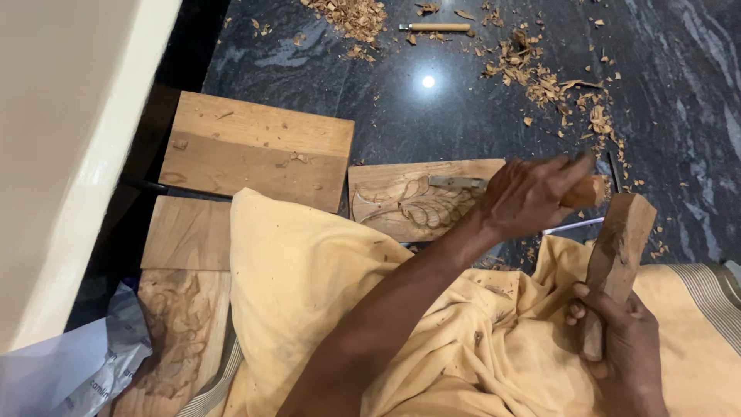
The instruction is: The person carves a leaf pattern into a small wooden plank using a chisel and a wooden mallet. They repeatedly strike the chisel to remove wood shavings and refine the design.
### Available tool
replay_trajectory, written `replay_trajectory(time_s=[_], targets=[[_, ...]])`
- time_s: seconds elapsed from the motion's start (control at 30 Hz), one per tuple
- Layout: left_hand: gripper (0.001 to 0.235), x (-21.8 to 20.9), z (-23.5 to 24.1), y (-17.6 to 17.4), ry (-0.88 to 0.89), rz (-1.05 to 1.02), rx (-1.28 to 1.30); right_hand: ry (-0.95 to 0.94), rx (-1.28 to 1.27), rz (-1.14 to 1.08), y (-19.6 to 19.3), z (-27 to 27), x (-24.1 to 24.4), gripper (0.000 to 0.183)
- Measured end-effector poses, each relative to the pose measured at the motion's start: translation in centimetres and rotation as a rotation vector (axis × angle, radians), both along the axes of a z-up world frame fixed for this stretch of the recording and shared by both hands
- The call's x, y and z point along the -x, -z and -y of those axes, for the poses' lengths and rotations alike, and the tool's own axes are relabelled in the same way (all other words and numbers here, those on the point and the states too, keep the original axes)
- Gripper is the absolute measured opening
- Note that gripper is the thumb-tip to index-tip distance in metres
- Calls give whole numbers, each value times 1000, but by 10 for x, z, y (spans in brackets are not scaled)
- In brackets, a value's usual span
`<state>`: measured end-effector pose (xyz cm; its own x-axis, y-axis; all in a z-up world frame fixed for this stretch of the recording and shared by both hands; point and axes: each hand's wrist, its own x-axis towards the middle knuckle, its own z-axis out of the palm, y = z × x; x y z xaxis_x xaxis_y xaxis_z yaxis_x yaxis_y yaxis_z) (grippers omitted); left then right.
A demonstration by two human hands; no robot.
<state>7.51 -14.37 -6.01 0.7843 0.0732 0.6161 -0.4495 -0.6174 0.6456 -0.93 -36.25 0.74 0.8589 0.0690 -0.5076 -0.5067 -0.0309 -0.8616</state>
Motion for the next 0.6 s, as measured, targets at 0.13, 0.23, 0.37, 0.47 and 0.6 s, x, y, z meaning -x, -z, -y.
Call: replay_trajectory(time_s=[0.13,0.23,0.37,0.47,0.6], targets=[[79,-3,-5,-7,-51,16,16,15,-1,11,1,0,0,16],[83,-4,-6,-9,-93,64,30,28,20,21,3,-2,-1,16],[84,-8,-7,-11,-20,-57,27,24,12,21,4,-2,0,20],[82,-17,-17,-17,-51,-124,243,15,10,25,4,-1,-1,20],[68,-47,-83,-25,-160,-117,679,-5,-14,32,3,-1,1,18]])
